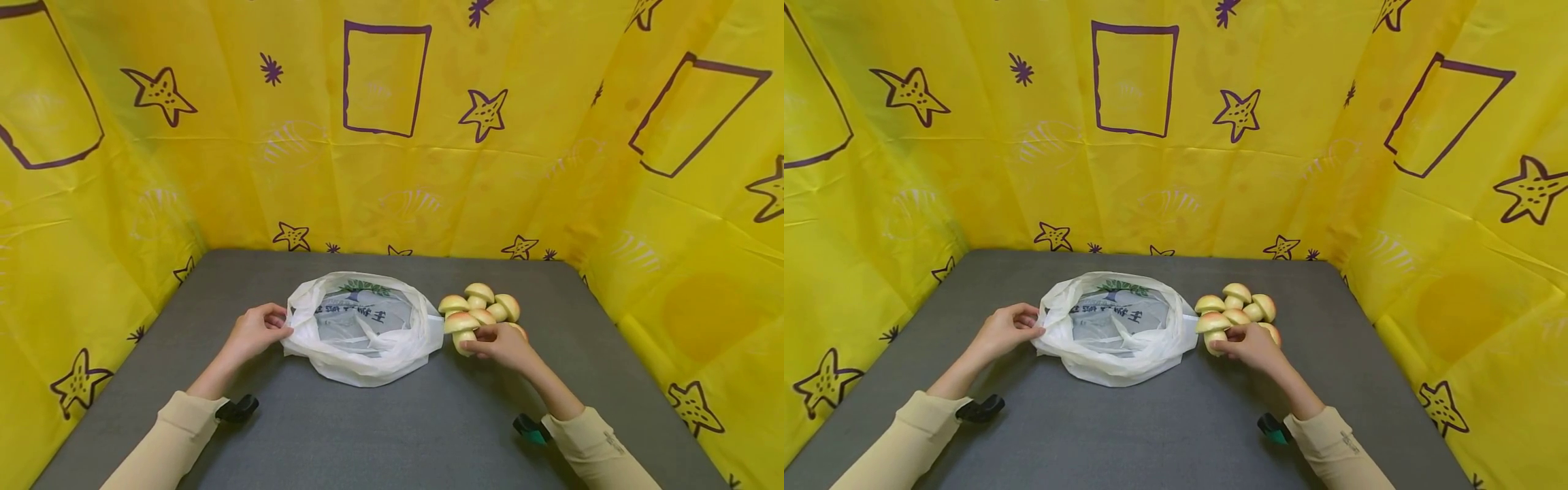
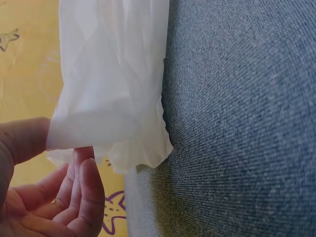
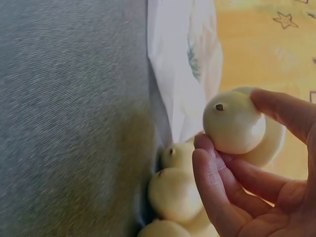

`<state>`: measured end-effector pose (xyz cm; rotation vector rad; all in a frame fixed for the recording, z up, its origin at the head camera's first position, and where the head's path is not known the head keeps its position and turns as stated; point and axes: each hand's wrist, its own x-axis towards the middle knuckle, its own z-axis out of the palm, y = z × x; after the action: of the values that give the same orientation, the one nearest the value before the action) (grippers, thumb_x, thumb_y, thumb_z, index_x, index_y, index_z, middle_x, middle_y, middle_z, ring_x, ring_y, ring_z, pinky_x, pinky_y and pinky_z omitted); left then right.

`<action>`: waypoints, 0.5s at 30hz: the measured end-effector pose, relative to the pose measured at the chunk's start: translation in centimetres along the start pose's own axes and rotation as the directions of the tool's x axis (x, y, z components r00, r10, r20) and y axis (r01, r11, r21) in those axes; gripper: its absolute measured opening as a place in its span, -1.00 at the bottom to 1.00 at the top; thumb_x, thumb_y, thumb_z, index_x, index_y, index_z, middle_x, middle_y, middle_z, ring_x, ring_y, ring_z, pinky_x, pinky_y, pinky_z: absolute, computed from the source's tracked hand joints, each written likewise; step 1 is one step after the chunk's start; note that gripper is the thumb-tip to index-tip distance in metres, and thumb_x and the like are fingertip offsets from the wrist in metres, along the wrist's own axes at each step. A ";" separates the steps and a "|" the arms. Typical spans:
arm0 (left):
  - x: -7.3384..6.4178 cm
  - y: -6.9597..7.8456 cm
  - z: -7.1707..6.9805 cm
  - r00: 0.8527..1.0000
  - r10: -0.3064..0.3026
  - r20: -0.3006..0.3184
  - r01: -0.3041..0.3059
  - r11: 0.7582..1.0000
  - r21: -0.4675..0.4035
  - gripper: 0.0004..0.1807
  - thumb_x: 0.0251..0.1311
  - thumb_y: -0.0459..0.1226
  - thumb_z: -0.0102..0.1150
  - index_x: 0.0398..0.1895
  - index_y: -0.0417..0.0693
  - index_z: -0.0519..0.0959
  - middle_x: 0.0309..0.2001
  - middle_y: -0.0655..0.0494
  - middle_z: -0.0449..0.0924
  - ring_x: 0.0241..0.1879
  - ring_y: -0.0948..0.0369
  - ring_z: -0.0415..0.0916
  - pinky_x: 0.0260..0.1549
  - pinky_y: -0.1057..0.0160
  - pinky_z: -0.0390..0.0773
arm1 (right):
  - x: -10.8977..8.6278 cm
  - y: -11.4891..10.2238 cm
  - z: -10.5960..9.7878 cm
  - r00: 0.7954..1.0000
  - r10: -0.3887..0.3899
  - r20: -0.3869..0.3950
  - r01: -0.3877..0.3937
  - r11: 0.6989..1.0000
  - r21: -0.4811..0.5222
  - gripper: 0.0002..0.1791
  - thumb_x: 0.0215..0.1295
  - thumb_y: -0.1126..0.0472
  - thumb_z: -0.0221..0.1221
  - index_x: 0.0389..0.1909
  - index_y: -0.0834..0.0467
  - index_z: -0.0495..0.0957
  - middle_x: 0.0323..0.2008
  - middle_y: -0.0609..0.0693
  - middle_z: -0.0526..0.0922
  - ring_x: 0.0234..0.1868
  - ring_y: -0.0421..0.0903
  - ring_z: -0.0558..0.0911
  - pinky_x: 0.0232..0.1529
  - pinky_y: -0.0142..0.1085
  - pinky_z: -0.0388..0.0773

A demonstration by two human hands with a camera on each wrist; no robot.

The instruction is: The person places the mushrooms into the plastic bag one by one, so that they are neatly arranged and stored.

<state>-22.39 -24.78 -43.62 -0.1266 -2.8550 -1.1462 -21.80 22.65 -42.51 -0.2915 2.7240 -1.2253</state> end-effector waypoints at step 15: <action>-0.4 0.4 0.0 1.000 -0.028 -0.001 0.028 1.000 0.001 -0.61 0.02 -0.26 0.33 -0.10 -0.29 0.53 -0.36 -0.04 0.59 -0.40 0.16 0.47 -0.46 0.31 0.45 | 1.9 -3.0 0.8 1.000 -0.005 -0.012 0.006 0.999 0.037 -0.64 0.06 -0.02 0.34 -0.38 0.24 0.62 -0.46 0.00 0.69 -0.42 0.02 0.70 -0.39 -0.31 0.58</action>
<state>-21.99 -24.48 -43.37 -0.0861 -2.8658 -1.1493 -23.08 19.69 -40.90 -0.2890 2.7087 -1.2813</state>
